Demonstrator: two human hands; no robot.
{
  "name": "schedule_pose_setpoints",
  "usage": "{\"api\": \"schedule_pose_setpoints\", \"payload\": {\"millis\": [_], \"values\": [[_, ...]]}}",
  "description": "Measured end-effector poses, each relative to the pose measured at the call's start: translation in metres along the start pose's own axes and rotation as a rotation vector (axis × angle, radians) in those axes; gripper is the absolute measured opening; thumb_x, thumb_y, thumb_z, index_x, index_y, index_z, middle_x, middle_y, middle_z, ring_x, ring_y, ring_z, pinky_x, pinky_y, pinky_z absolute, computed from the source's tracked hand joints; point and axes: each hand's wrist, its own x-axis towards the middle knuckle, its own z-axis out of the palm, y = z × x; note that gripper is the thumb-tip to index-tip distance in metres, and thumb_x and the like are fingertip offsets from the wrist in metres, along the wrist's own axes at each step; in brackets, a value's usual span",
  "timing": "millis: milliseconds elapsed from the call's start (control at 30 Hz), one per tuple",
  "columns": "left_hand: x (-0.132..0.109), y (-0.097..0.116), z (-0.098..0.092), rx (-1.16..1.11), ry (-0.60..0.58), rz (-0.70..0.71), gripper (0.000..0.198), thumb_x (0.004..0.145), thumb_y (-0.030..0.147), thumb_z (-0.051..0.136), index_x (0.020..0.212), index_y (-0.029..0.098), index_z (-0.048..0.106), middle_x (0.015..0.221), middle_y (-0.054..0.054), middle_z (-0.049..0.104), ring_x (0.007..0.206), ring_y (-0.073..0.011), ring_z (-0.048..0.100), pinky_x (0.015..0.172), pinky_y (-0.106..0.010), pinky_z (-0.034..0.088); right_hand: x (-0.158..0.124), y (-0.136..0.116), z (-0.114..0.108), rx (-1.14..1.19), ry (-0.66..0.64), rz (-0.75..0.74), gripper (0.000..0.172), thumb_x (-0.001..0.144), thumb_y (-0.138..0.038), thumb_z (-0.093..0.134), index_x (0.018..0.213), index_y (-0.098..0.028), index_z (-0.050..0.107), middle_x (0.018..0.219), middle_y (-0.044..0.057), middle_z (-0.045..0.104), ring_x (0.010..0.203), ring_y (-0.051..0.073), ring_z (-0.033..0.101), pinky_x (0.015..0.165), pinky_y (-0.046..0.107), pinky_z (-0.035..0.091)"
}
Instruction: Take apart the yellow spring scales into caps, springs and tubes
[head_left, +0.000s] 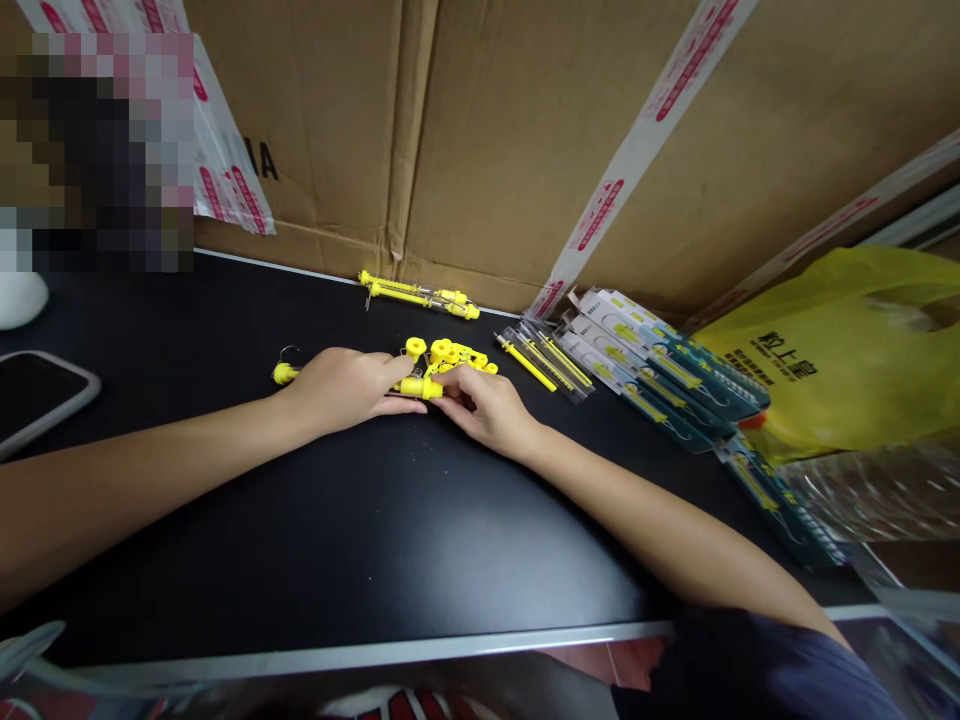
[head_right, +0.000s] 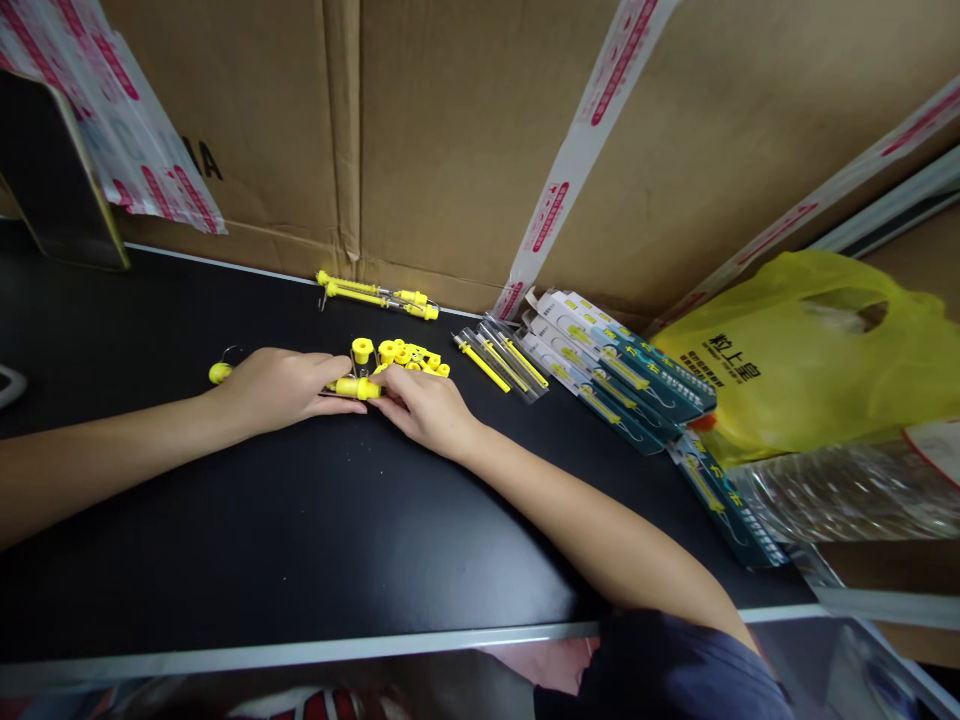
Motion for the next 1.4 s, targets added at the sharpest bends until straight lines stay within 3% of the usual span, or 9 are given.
{"api": "schedule_pose_setpoints", "payload": {"millis": [167, 400, 733, 867, 1067, 1267, 1400], "values": [[-0.001, -0.0012, 0.0016, -0.009, 0.044, 0.02, 0.052, 0.085, 0.066, 0.038, 0.088, 0.018, 0.058, 0.069, -0.003, 0.064, 0.056, -0.0156, 0.058, 0.046, -0.023, 0.02, 0.0008, -0.0044, -0.0039, -0.008, -0.02, 0.082, 0.025, 0.089, -0.04, 0.048, 0.104, -0.02, 0.049, 0.065, -0.003, 0.055, 0.057, 0.012, 0.051, 0.055, 0.022, 0.037], [-0.0001, -0.0011, 0.0025, 0.016, 0.057, 0.022, 0.054, 0.083, 0.068, 0.039, 0.087, 0.017, 0.059, 0.067, -0.003, 0.064, 0.055, -0.0161, 0.058, 0.046, -0.024, 0.019, 0.0028, -0.0026, -0.0037, -0.073, -0.021, 0.041, 0.028, 0.094, -0.038, 0.039, 0.085, -0.018, 0.056, 0.075, 0.004, 0.063, 0.067, 0.014, 0.057, 0.062, 0.023, 0.04], [-0.0005, -0.0007, 0.0026, 0.034, 0.058, 0.02, 0.055, 0.083, 0.068, 0.037, 0.087, 0.018, 0.057, 0.068, -0.002, 0.064, 0.058, -0.0172, 0.061, 0.045, -0.025, 0.018, -0.0005, 0.0012, 0.0016, -0.035, 0.073, -0.054, 0.016, 0.092, -0.032, 0.048, 0.099, -0.018, 0.053, 0.068, -0.001, 0.058, 0.06, 0.011, 0.054, 0.057, 0.021, 0.04], [-0.0006, -0.0012, 0.0038, 0.033, 0.076, 0.023, 0.053, 0.084, 0.067, 0.037, 0.086, 0.018, 0.056, 0.067, -0.001, 0.063, 0.056, -0.0165, 0.06, 0.045, -0.026, 0.018, 0.0004, -0.0025, -0.0019, -0.046, 0.026, 0.026, 0.024, 0.091, -0.037, 0.048, 0.105, -0.018, 0.048, 0.065, -0.003, 0.055, 0.056, 0.011, 0.052, 0.054, 0.021, 0.037], [-0.0003, -0.0013, 0.0023, 0.029, 0.058, 0.023, 0.053, 0.083, 0.067, 0.039, 0.085, 0.018, 0.056, 0.068, -0.002, 0.064, 0.058, -0.0168, 0.061, 0.045, -0.025, 0.018, 0.003, -0.0032, -0.0035, -0.097, -0.042, 0.052, 0.025, 0.094, -0.039, 0.04, 0.089, -0.019, 0.054, 0.075, 0.003, 0.063, 0.066, 0.014, 0.058, 0.059, 0.023, 0.038], [-0.0003, -0.0013, 0.0022, 0.033, 0.048, 0.011, 0.053, 0.083, 0.068, 0.038, 0.087, 0.018, 0.057, 0.069, -0.002, 0.064, 0.058, -0.0173, 0.062, 0.045, -0.026, 0.017, 0.0005, 0.0011, 0.0015, -0.053, 0.017, -0.01, 0.019, 0.092, -0.036, 0.046, 0.097, -0.019, 0.053, 0.071, 0.0, 0.061, 0.06, 0.011, 0.054, 0.057, 0.021, 0.038], [0.0003, -0.0008, 0.0026, 0.027, 0.041, 0.012, 0.052, 0.084, 0.066, 0.038, 0.086, 0.018, 0.057, 0.068, -0.002, 0.064, 0.057, -0.017, 0.061, 0.045, -0.026, 0.017, 0.0001, -0.0006, -0.0004, -0.029, 0.008, 0.034, 0.023, 0.09, -0.04, 0.049, 0.099, -0.019, 0.053, 0.066, -0.002, 0.056, 0.059, 0.011, 0.053, 0.057, 0.021, 0.038]]}}
